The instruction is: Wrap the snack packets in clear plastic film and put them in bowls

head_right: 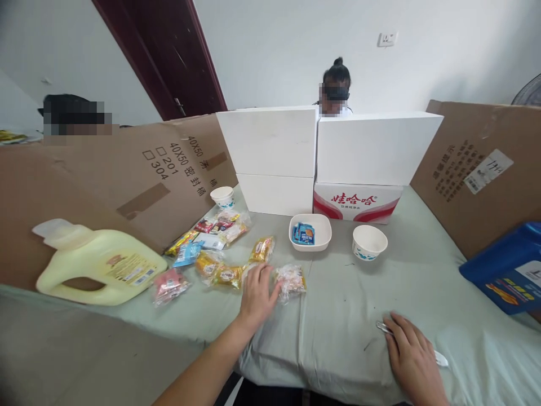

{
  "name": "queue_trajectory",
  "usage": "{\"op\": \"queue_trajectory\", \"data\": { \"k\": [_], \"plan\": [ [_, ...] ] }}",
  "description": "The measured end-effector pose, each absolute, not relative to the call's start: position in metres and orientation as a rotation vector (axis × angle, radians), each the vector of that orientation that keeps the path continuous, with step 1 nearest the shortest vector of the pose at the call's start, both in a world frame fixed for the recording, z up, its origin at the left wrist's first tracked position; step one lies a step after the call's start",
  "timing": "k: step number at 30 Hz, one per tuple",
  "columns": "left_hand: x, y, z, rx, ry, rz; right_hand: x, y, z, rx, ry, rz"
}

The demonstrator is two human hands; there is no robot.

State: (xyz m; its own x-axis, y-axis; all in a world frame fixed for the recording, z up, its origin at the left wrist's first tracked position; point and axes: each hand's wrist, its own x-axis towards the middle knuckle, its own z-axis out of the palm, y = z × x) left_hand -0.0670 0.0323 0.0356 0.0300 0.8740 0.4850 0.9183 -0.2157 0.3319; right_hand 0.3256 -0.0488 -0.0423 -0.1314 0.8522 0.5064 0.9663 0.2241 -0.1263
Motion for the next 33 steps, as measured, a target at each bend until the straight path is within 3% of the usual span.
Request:
{"op": "queue_trajectory", "data": {
  "k": [7, 16, 20, 27, 33],
  "plan": [
    [-0.039, 0.025, 0.01, -2.574, -1.751, -1.227, 0.297, -0.038, -0.007, -1.601, -2.076, -0.208],
    [-0.024, 0.022, -0.016, -2.766, -1.744, -1.447, 0.159, 0.022, 0.059, -1.472, -2.521, -0.069],
    [-0.029, 0.02, -0.014, -2.824, -1.789, -1.423, 0.175, 0.027, 0.055, -1.535, -2.55, -0.066],
    [-0.026, 0.024, -0.006, -2.853, -1.876, -1.327, 0.305, -0.001, 0.02, -2.013, -2.182, -0.111],
    [-0.009, 0.018, 0.011, -3.03, -1.517, -1.205, 0.236, -0.015, 0.04, -1.486, -2.163, 0.096]
  ]
}}
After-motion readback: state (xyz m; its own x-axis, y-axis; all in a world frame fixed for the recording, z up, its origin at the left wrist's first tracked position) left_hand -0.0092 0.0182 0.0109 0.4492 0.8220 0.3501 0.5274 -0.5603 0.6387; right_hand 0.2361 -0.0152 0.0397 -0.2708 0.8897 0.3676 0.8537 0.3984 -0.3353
